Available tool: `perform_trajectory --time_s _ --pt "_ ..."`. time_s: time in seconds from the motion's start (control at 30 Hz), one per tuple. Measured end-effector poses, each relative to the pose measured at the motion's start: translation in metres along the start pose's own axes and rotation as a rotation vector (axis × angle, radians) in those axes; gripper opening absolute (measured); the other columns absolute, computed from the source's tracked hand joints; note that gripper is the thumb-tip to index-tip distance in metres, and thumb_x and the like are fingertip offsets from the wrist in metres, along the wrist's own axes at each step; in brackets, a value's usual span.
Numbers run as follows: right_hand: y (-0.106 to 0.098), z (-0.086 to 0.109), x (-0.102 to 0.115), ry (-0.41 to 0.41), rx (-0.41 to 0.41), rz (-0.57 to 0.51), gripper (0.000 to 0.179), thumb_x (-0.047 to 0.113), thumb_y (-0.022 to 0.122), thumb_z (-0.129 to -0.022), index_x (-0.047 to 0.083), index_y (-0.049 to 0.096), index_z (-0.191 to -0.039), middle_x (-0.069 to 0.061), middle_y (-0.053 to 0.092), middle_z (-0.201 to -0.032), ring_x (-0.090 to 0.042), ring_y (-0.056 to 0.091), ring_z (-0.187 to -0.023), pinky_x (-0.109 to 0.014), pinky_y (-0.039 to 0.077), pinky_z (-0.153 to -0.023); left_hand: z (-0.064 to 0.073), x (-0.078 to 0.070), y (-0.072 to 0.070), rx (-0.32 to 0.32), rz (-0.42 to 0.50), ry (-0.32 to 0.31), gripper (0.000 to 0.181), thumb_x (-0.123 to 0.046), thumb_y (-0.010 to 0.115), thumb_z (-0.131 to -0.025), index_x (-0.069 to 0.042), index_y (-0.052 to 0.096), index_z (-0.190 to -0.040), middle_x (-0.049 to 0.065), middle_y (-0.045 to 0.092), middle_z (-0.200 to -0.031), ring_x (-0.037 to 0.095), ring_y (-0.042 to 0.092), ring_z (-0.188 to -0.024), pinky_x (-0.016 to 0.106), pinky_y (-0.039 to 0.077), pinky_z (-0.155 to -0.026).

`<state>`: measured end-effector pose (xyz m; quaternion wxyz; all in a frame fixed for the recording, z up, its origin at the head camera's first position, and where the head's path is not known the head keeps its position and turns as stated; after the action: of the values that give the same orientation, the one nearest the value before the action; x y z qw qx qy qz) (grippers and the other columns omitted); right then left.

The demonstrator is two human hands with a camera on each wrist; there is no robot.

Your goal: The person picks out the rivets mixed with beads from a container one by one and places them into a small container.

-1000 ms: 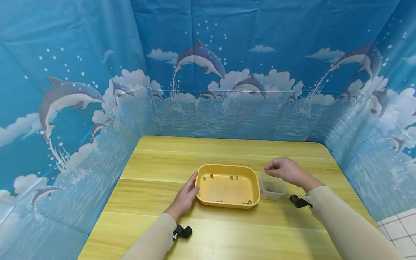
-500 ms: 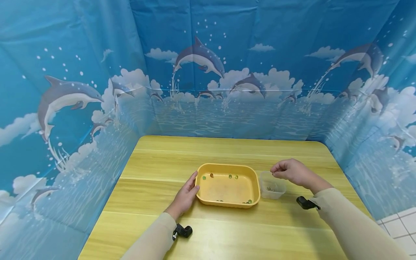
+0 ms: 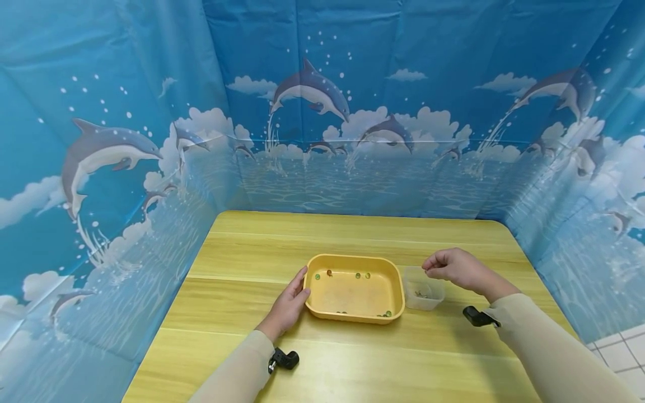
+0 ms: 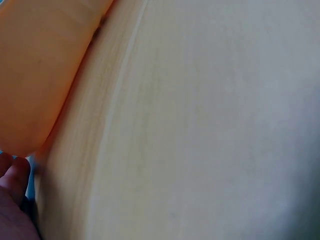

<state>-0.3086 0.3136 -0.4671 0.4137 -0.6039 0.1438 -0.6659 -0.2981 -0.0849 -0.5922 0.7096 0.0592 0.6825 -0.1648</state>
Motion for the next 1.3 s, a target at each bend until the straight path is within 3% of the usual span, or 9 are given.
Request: perform_trajectory --time_s 0.83,1.3 --pt "0.001 -0.005 0.006 -0.021 0.007 -0.002 0.027 0.021 0.070 -0.102 0.003 0.073 -0.122 -0.011 0.076 -0.112 -0.020 0.070 -0.104 -0.044 0.062 -0.088 0.001 0.000 0.000 0.006 -0.003 -0.002 0.060 -0.020 0.043 -0.115 -0.030 0.020 -0.170 0.011 0.020 -0.176 0.029 0.019 -0.163 0.049 0.023 -0.131" --pt "0.021 -0.031 0.036 -0.067 0.028 -0.027 0.031 0.023 0.069 -0.103 0.005 0.072 -0.128 -0.013 0.075 -0.117 -0.022 0.071 -0.107 -0.046 0.062 -0.094 0.001 0.000 -0.001 -0.001 -0.018 -0.017 0.061 -0.022 0.043 -0.115 -0.029 0.019 -0.170 0.009 0.020 -0.176 0.028 0.021 -0.163 0.049 0.024 -0.131"
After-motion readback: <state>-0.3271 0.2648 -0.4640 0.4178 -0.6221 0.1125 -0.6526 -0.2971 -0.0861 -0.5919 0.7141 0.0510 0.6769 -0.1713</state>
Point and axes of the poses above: each hand's wrist, its own z-axis away from the middle knuckle, its own y-axis out of the palm, x = y × z, the point moved 7 cm from there along -z, towards the middle knuckle
